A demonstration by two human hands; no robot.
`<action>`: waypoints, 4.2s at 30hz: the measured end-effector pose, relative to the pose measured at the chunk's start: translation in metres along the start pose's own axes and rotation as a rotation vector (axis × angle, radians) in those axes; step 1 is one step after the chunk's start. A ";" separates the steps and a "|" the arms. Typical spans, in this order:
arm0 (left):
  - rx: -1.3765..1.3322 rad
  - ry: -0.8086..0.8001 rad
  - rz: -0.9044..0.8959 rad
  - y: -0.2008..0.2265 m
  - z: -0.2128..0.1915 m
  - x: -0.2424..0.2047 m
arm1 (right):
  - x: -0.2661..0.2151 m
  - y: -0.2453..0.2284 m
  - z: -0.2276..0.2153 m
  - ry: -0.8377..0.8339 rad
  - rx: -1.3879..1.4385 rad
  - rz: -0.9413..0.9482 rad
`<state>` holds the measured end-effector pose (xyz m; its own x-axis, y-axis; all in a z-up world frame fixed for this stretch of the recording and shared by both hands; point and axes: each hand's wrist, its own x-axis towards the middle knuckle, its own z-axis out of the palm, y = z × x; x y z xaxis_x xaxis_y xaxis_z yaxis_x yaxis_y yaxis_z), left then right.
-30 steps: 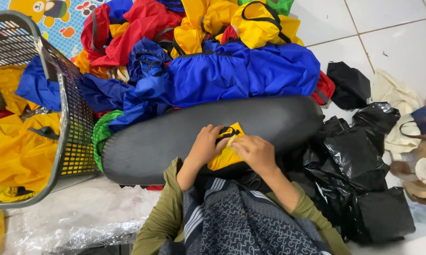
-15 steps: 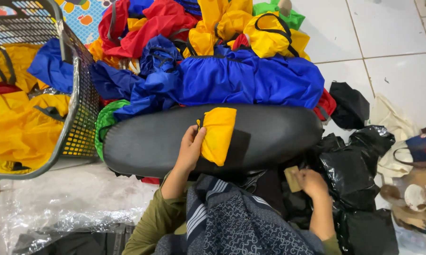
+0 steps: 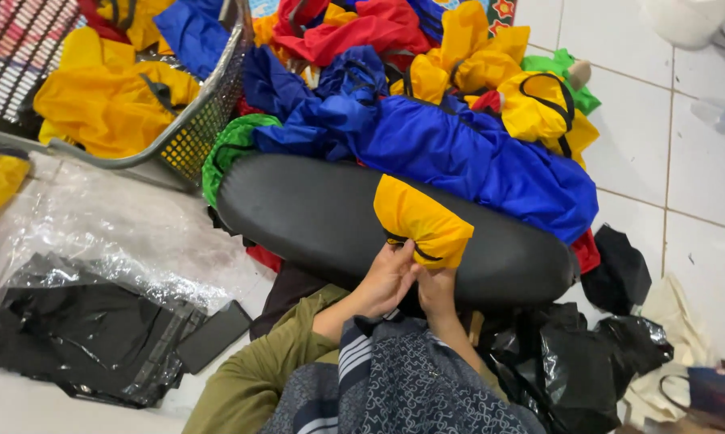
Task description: The person folds yellow garments, rubs them with a small block, and places them into plastic bags.
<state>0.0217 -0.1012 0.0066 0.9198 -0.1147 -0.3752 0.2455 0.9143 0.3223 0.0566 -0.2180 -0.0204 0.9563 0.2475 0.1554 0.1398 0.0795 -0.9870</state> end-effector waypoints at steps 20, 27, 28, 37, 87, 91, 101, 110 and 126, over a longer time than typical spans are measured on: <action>2.384 1.349 0.373 0.209 -0.361 -0.114 | 0.014 0.079 -0.031 0.154 0.587 0.239; 2.257 1.420 0.492 0.203 -0.377 -0.126 | 0.007 0.086 -0.033 0.156 0.613 0.284; 2.346 1.519 0.671 0.207 -0.375 -0.120 | 0.012 0.092 -0.034 0.146 0.556 0.253; 1.951 1.361 0.715 0.263 -0.302 -0.118 | 0.009 0.093 -0.038 0.137 0.590 0.267; 2.137 -0.407 0.870 0.072 -0.053 0.005 | -0.033 -0.045 0.031 0.146 -1.014 -0.192; 2.165 -0.403 0.861 0.080 -0.050 0.006 | -0.053 -0.057 0.012 -0.093 -0.890 -0.381; 2.138 -0.636 0.846 0.069 -0.052 0.011 | -0.033 -0.018 0.024 -0.206 -1.036 -0.735; 2.163 -0.451 0.960 0.079 -0.054 -0.037 | -0.041 -0.036 0.023 -0.108 -0.899 -0.785; 1.948 -0.585 1.092 0.089 -0.054 -0.036 | 0.005 0.017 0.048 -0.687 -0.969 -0.259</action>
<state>-0.0061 0.0050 0.0018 0.7365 -0.3990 0.5462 -0.6601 -0.6002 0.4517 0.0513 -0.1695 -0.0342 0.5774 0.8148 0.0522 0.7214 -0.4792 -0.5000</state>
